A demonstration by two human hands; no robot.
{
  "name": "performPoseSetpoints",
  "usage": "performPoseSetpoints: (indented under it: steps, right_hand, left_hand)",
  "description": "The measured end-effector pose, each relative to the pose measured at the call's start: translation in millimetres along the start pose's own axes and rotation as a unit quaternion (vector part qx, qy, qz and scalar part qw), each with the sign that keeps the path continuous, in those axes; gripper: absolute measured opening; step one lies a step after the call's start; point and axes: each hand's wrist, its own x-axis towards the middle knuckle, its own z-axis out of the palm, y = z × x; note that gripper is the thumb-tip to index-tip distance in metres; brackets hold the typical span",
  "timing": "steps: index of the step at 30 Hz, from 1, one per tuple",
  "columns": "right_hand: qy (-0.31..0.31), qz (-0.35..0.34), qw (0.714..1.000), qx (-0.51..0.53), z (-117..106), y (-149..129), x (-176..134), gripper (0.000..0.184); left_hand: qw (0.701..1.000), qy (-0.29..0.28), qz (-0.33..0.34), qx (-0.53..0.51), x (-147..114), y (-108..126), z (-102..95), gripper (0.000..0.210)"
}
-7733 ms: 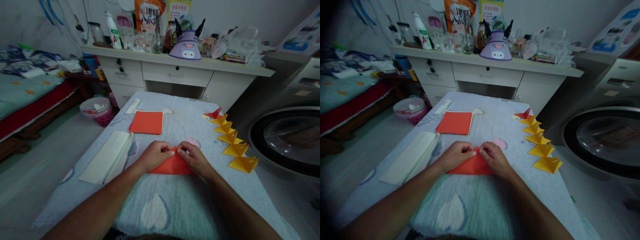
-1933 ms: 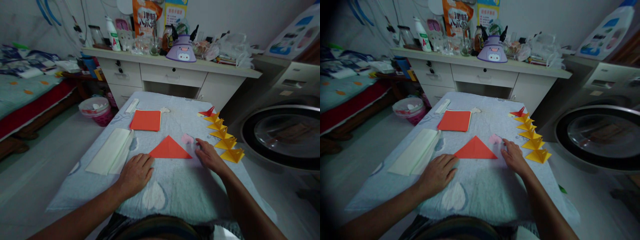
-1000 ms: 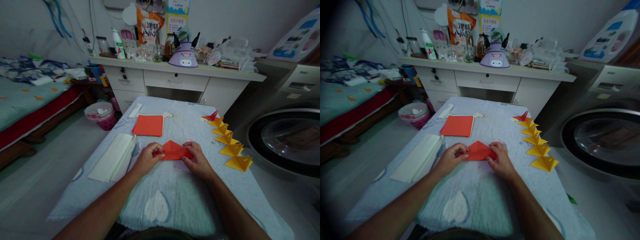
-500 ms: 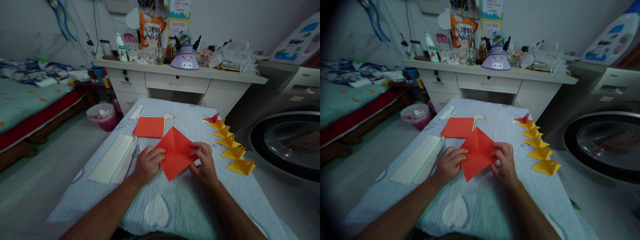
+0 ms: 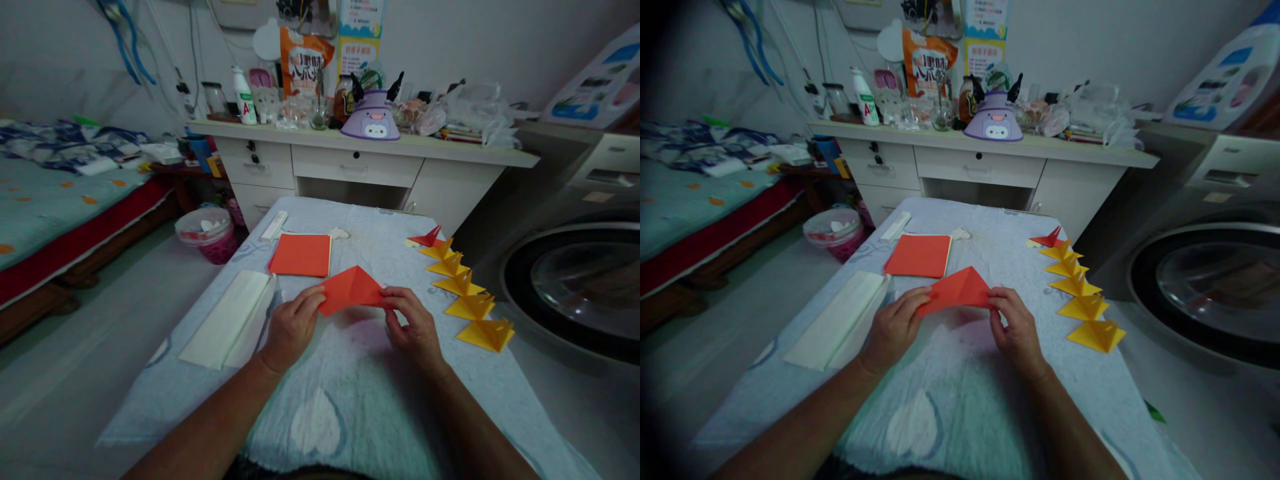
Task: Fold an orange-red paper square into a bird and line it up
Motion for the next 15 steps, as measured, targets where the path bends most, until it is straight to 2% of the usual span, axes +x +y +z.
performPoseSetpoints:
  steps: [3,8,12,15]
  right_hand:
    - [-0.003,-0.004,1.000,0.006,2,-1,0,0.024]
    - [-0.013,-0.003,0.999,0.029,2,-3,0,0.028]
    - [0.007,0.066,0.996,0.058,2,7,-2,0.040]
    - [-0.020,0.108,0.987,0.116,3,16,-4,0.055]
  left_hand:
    - [0.995,-0.004,-0.047,-0.084,1,1,2.6,0.031]
    - [0.980,-0.025,-0.069,-0.188,3,0,2.5,0.026]
    - [0.972,-0.028,-0.092,-0.215,5,-1,0.6,0.023]
    - [0.969,-0.017,-0.090,-0.231,6,-1,0.8,0.024]
